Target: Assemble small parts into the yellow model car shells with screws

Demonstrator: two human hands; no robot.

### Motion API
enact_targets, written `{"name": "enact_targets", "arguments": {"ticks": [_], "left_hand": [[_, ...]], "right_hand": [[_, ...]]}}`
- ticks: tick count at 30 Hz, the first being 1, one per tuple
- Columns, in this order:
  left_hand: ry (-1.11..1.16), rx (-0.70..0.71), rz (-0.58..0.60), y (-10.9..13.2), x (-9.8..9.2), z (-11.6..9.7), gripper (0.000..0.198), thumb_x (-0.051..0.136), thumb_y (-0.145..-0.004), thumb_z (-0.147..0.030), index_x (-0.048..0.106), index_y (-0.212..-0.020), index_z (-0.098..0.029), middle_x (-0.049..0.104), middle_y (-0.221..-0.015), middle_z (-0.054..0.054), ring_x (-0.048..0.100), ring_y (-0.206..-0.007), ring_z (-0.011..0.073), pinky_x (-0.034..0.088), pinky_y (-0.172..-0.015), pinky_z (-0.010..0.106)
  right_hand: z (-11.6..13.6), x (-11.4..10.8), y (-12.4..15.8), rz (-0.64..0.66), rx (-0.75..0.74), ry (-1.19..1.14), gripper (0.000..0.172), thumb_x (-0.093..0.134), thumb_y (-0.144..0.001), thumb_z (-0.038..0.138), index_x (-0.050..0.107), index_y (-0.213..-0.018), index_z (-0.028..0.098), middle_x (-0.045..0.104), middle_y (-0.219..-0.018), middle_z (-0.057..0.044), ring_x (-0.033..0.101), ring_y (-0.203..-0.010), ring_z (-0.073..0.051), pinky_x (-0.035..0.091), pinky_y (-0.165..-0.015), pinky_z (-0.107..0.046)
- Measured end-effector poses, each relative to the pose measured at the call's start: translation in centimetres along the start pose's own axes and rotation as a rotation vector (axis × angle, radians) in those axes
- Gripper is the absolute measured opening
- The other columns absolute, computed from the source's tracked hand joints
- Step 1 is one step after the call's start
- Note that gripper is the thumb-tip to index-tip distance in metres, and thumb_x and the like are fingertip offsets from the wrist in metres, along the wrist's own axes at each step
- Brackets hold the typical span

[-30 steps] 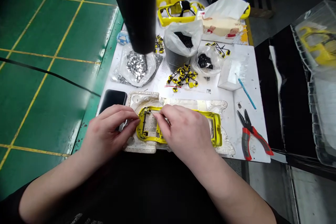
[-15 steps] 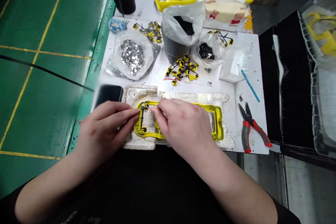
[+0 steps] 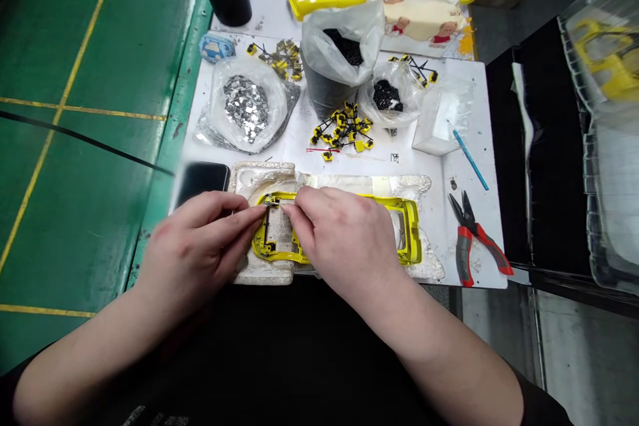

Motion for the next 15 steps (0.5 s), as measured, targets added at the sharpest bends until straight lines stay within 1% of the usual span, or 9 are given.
{"name": "enact_targets", "arguments": {"ticks": [7,12,15], "left_hand": [[-0.029,0.009,0.001,-0.1,-0.03,-0.09,0.017,0.071,-0.109,-0.025,0.082,-0.122,-0.022,0.08,-0.112,0.007,0.074,-0.095,0.0216,0.06,-0.08,0.036],[-0.095,0.045,0.016,-0.3,-0.16,-0.25,0.017,0.07,-0.109,-0.026,0.082,-0.12,-0.022,0.081,-0.111,0.008,0.074,-0.092,0.0228,0.06,-0.08,0.039],[-0.129,0.06,0.024,-0.44,-0.27,-0.31,0.017,0.07,-0.108,-0.026,0.082,-0.119,-0.021,0.081,-0.111,0.008,0.073,-0.091,0.0231,0.06,-0.079,0.039]], "right_hand": [[-0.09,-0.06,0.09,-0.044,-0.006,0.021,0.029,0.066,-0.113,0.042,0.079,-0.095,0.024,0.077,-0.085,0.001,0.07,-0.075,-0.019,0.032,-0.066,-0.039],[-0.12,0.01,-0.03,-0.029,-0.011,0.004,0.03,0.064,-0.114,0.042,0.08,-0.097,0.024,0.077,-0.086,0.0,0.071,-0.076,-0.019,0.033,-0.066,-0.039],[-0.1,-0.05,-0.09,-0.02,-0.011,0.008,0.031,0.065,-0.114,0.042,0.078,-0.093,0.023,0.075,-0.082,0.0,0.07,-0.075,-0.02,0.033,-0.067,-0.038]]}}
Point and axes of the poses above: each hand's wrist, its own y-axis away from the middle knuckle, its own x-axis out of the palm, z = x × y, the point moved 3 cm from there along -y, towards the middle knuckle
